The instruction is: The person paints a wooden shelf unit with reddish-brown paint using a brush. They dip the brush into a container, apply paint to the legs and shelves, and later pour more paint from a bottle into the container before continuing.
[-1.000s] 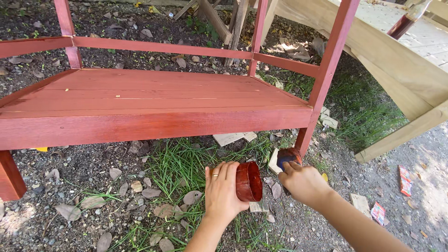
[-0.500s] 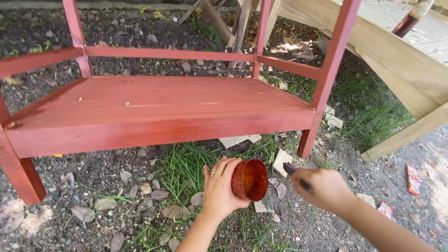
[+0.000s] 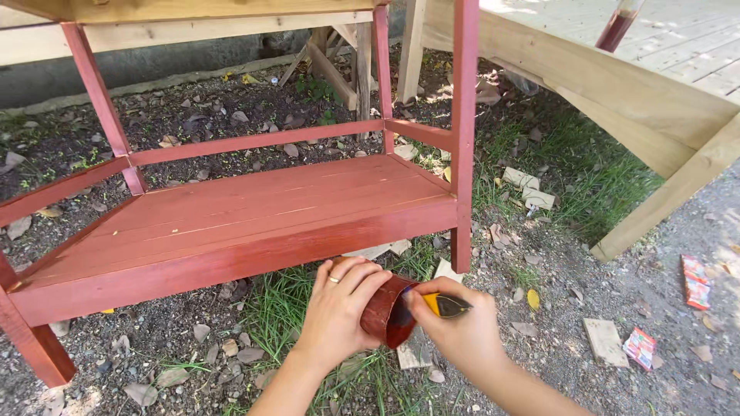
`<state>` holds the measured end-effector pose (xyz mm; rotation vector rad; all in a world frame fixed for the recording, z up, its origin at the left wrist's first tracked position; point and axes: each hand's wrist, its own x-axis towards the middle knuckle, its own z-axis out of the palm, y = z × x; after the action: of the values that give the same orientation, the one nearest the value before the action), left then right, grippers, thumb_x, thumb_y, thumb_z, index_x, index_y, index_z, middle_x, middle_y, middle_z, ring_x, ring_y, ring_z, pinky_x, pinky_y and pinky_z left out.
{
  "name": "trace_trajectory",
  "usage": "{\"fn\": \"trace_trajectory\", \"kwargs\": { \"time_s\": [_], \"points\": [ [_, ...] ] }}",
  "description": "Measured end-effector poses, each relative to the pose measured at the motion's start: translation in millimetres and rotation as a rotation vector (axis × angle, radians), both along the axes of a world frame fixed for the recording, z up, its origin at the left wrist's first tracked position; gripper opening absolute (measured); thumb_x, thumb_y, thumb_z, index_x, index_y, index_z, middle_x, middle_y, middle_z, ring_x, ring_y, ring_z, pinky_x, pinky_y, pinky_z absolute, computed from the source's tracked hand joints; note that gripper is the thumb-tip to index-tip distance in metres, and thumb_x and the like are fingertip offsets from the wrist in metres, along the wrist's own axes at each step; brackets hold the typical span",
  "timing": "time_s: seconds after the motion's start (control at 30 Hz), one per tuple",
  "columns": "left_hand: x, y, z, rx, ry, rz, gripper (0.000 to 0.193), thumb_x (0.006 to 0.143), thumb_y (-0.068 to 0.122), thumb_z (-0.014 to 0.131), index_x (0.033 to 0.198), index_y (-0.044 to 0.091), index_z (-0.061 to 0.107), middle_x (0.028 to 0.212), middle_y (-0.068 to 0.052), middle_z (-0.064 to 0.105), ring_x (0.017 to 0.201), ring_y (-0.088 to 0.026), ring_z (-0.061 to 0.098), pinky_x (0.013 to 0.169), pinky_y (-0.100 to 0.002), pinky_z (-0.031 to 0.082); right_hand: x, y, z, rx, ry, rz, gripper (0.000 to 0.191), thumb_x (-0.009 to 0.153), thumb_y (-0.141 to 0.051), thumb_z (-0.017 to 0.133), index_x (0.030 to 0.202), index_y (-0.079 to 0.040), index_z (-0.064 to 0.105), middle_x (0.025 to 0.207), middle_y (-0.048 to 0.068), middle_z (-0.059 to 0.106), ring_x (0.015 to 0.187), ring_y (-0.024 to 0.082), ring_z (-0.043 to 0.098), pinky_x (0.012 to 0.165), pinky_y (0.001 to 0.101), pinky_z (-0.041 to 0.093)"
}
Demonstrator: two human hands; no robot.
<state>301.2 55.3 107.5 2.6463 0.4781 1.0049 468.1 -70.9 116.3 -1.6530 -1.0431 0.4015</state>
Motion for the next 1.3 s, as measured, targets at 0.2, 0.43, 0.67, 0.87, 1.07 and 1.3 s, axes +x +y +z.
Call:
{"fn": "trace_trajectory", "kwargs": {
  "time_s": [0.2, 0.43, 0.67, 0.87, 1.07, 1.3],
  "points": [
    [31, -17, 13, 0.164, 0.146, 0.098, 0.099, 0.034, 0.021, 0.096, 0.126, 0.012, 0.062, 0.125, -0.008, 0.062, 0.127, -0.033, 0.052, 0.108, -0.068, 0.032, 16, 9, -45, 0.055, 0.915, -0.344, 0.012, 0.089, -0.012, 0.068, 0.093, -0.001, 0.069, 0.081, 0.009, 0.073, 0.059, 0.021, 0.070, 0.053, 0.0322, 0.055],
    [68, -34, -12, 0.054, 0.042, 0.229, 0.098, 0.033, 0.025, 0.098, 0.123, 0.010, 0.062, 0.122, -0.008, 0.060, 0.125, -0.034, 0.051, 0.106, -0.066, 0.034, 47, 12, -63, 0.146, 0.595, -0.169, 0.014, 0.089, -0.011, 0.069, 0.093, 0.002, 0.073, 0.086, 0.014, 0.076, 0.064, 0.022, 0.074, 0.050, 0.0323, 0.060],
    [91, -52, -59, -0.354, -0.073, 0.346, 0.099, 0.037, 0.033, 0.100, 0.124, 0.012, 0.057, 0.125, -0.007, 0.059, 0.122, -0.034, 0.053, 0.100, -0.054, 0.045, 96, -34, -40, -0.230, 0.762, -0.371, 0.022, 0.093, -0.017, 0.066, 0.107, -0.002, 0.074, 0.097, 0.014, 0.078, 0.073, 0.030, 0.076, 0.060, 0.0368, 0.059],
    [100, -40, -80, -0.584, -0.015, 0.475, 0.099, 0.041, 0.028, 0.097, 0.129, 0.014, 0.054, 0.123, -0.007, 0.059, 0.119, -0.034, 0.056, 0.099, -0.046, 0.050, 87, -57, -19, 0.185, -0.552, 0.288, 0.015, 0.096, -0.021, 0.072, 0.105, -0.008, 0.072, 0.104, 0.007, 0.078, 0.110, 0.026, 0.076, 0.075, 0.0312, 0.064],
    [79, -37, -86, -0.643, 0.008, 0.496, 0.105, 0.040, 0.026, 0.097, 0.135, 0.017, 0.053, 0.123, -0.007, 0.059, 0.117, -0.035, 0.055, 0.099, -0.047, 0.049, 93, -4, -9, -0.135, -1.528, 0.541, 0.022, 0.070, -0.019, 0.072, 0.086, -0.005, 0.069, 0.117, 0.029, 0.069, 0.082, 0.027, 0.074, 0.062, 0.0372, 0.060],
    [64, -36, -83, -0.696, 0.032, 0.528, 0.099, 0.041, 0.026, 0.097, 0.130, 0.018, 0.053, 0.123, -0.005, 0.059, 0.121, -0.033, 0.055, 0.100, -0.046, 0.050, 73, 27, -18, -0.300, -1.868, 0.427, 0.019, 0.069, -0.018, 0.068, 0.080, -0.002, 0.069, 0.112, 0.034, 0.070, 0.078, 0.028, 0.073, 0.057, 0.0356, 0.061]
  ]
}}
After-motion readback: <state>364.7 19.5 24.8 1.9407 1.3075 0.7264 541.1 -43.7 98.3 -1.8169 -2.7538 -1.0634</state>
